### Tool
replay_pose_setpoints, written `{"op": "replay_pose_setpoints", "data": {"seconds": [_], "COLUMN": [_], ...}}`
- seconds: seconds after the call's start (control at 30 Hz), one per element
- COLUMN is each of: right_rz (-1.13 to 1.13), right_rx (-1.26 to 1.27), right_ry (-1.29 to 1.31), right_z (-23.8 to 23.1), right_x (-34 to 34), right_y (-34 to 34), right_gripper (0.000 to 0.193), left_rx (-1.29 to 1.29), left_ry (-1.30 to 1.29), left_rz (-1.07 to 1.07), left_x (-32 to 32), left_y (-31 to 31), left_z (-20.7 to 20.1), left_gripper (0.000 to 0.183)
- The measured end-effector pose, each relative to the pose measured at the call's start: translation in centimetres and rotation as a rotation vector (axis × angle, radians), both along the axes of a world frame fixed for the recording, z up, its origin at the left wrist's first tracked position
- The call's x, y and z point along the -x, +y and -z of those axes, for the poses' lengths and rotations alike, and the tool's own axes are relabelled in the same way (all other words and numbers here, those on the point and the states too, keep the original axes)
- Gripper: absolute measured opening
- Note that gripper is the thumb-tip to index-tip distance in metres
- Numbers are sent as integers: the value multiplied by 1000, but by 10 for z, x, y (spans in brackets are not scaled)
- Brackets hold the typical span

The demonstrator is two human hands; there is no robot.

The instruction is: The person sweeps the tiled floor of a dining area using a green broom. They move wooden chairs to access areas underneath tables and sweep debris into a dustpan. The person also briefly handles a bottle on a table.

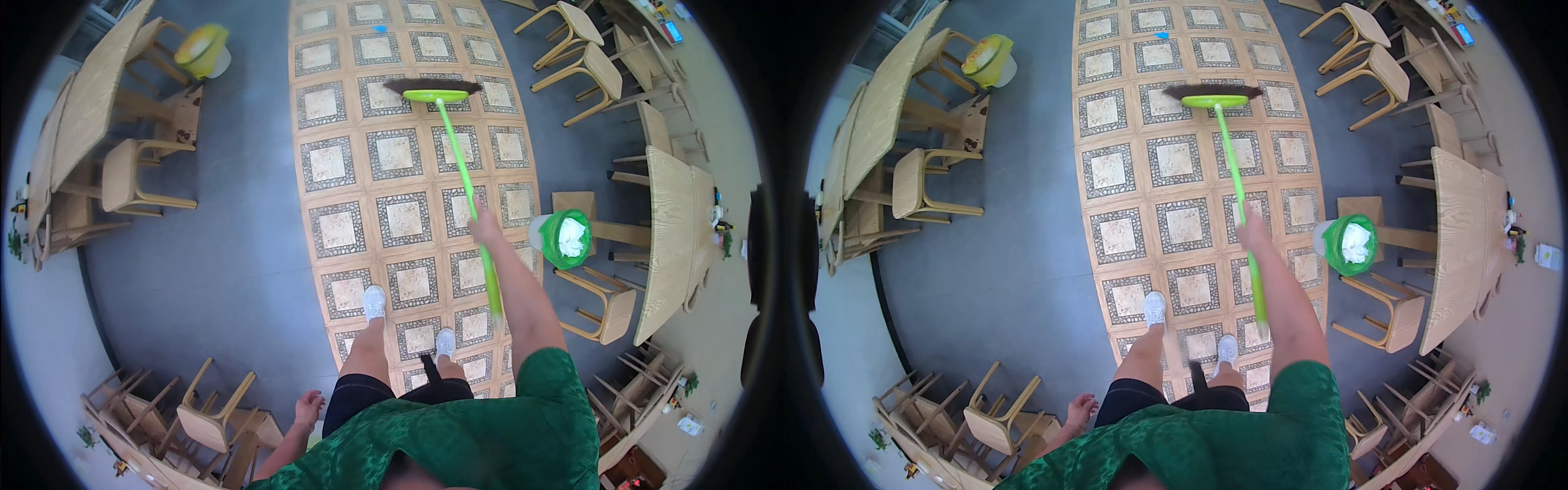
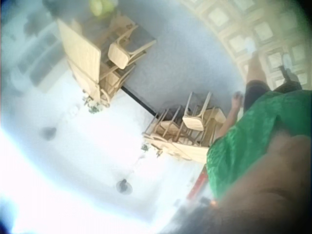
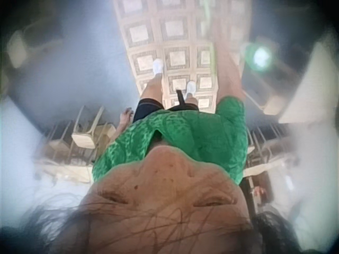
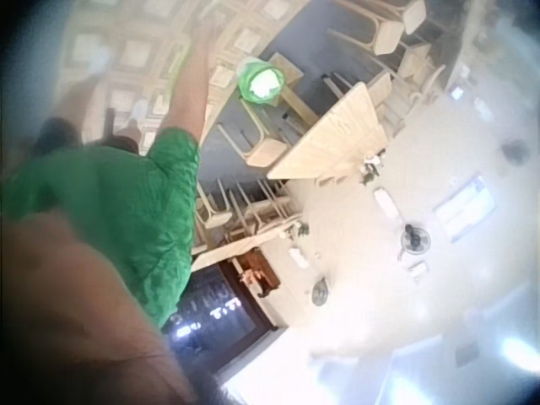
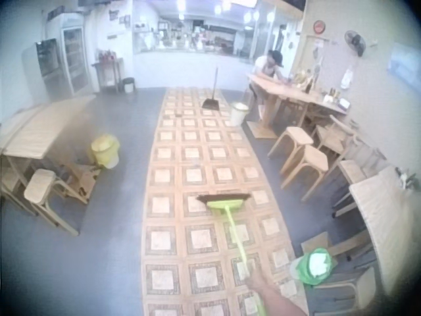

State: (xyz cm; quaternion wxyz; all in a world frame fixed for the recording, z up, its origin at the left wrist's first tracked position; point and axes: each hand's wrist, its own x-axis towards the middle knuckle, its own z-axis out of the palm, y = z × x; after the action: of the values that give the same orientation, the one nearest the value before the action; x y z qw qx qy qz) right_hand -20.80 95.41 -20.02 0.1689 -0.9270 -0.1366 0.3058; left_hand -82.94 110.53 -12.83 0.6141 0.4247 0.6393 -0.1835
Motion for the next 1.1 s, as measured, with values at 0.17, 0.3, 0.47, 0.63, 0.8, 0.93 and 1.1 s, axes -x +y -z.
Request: {"op": "replay_pose_setpoints", "data": {"seconds": [0.17, 0.3, 0.47, 0.63, 0.8, 0.93, 1.1], "right_rz": [-173, -131, -199, -10, 80, 556, 1099], "right_rx": [224, 156, 307, -119, -342, -764, -680], "right_ry": [271, 477, 366, 180, 136, 732, 1052], "right_z": [-108, -127, -36, 30, -27, -129, -207], "right_x": [196, 280, 196, 13, 5, 92, 224], "right_y": [-97, -119, -19, 192, 167, 13, -114], "right_gripper": [77, 66, 67, 52, 65, 64, 17], "left_rx": [112, 74, 92, 18, 86, 128, 188], "left_ry": [44, -98, -54, 2, 111, 115, 37], "left_rz": [66, -83, -34, -217, -335, -309, -283], "left_x": [-10, -12, 4, 37, 64, 51, 9], "left_y": [-9, -14, -14, -23, -42, -53, -24], "left_z": [6, 9, 8, -3, -14, -3, 6], "left_gripper": [22, 21, 23, 22, 20, 17, 20]}}
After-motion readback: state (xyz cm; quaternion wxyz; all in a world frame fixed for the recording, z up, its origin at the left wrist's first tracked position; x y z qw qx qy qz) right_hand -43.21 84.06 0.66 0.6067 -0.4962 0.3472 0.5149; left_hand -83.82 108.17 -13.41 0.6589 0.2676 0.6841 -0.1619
